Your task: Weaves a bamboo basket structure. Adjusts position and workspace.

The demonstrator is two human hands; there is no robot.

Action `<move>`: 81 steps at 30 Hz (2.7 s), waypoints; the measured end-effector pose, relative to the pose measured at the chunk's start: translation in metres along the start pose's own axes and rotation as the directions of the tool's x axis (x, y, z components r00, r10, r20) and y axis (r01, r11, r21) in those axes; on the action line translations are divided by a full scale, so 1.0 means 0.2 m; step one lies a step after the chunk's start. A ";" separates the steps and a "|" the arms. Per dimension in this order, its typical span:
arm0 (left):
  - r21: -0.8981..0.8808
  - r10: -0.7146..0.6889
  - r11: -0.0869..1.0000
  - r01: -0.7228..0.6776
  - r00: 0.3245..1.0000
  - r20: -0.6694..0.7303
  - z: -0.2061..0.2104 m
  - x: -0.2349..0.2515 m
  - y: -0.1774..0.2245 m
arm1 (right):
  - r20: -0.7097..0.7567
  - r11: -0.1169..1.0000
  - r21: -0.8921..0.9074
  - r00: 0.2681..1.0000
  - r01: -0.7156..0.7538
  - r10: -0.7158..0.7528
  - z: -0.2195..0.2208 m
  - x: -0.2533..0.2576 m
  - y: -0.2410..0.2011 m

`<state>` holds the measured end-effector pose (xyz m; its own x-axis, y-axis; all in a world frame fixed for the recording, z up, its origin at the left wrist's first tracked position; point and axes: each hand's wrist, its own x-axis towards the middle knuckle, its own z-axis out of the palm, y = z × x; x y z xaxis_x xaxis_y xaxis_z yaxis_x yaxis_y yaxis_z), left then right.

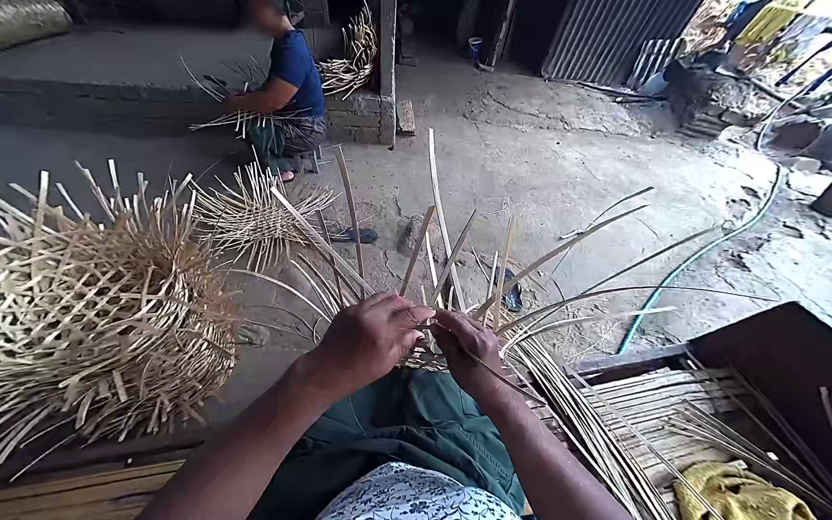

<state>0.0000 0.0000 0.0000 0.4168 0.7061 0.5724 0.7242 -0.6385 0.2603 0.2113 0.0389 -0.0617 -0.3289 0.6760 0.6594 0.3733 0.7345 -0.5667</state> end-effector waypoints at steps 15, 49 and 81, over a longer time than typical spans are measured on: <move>-0.372 -0.285 0.896 0.243 0.956 -0.062 0.16 -0.01 0.08 | 0.263 0.852 -0.423 0.858 -0.309 0.441 -0.29 0.12 -0.21; -0.131 -0.317 0.928 0.349 0.923 0.217 0.14 0.00 0.02 | 0.362 0.655 0.485 0.815 -0.579 0.452 -0.20 0.07 -0.05; -0.394 -0.425 0.845 0.363 0.902 -0.081 0.21 -0.07 -0.02 | 0.192 0.982 -0.143 0.971 -0.119 0.146 -0.13 -0.03 -0.13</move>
<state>0.0150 0.0052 -0.0421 0.0236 0.8832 0.4683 0.5465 -0.4037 0.7337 0.2264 0.0149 -0.0380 -0.4315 0.7745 0.4626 0.5304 0.6326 -0.5644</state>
